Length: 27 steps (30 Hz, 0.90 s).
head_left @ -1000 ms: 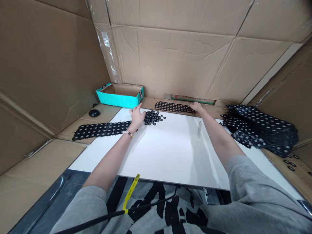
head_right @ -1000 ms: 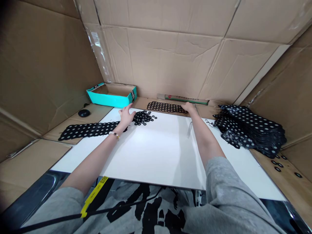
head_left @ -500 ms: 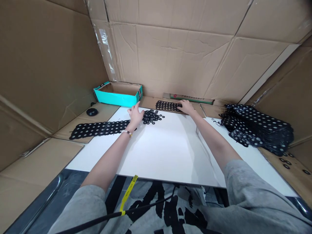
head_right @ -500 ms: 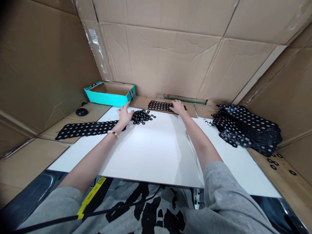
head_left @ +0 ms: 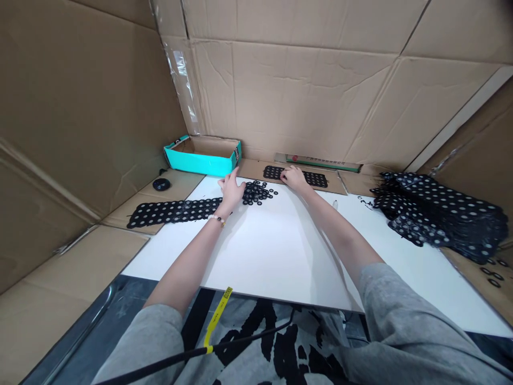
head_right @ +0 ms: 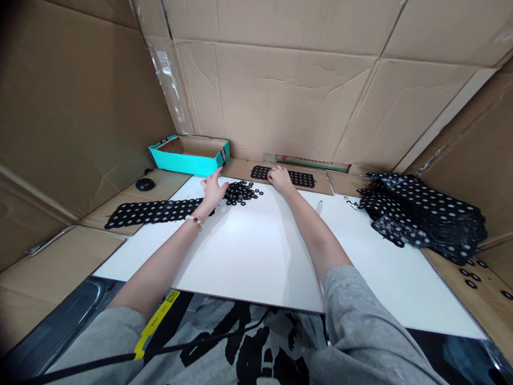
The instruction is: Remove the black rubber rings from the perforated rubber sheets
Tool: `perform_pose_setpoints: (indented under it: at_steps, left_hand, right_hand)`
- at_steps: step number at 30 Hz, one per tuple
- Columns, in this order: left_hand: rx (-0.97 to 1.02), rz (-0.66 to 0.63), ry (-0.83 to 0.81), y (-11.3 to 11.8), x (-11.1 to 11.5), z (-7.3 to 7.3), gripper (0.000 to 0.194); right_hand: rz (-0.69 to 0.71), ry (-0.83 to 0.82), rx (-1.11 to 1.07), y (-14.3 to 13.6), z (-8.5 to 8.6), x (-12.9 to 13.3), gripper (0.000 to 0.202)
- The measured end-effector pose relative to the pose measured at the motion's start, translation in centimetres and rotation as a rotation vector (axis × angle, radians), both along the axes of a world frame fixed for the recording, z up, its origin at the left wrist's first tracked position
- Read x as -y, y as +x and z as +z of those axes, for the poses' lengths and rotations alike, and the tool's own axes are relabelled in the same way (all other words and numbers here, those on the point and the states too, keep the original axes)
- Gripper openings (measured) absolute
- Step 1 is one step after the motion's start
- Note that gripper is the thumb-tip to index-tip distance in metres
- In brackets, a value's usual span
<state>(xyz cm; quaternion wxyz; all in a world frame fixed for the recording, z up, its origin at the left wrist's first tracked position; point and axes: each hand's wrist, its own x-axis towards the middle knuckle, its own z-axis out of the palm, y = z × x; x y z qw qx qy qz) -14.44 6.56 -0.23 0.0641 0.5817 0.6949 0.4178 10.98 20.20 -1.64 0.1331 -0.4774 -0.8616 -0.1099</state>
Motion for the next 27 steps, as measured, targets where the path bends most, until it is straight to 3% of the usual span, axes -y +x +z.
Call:
perform_pose_setpoints:
  at_steps: [21,27]
  left_hand:
    - [0.017,-0.003,-0.007,0.0,0.4,0.3,0.063]
    - [0.026,-0.005,-0.007,0.0,0.6,0.5,0.064]
  right_hand:
    - [-0.119,-0.001,-0.04,0.3,0.1,0.1,0.023]
    - [-0.115,-0.044,-0.069,3.8,0.3,0.3,0.033]
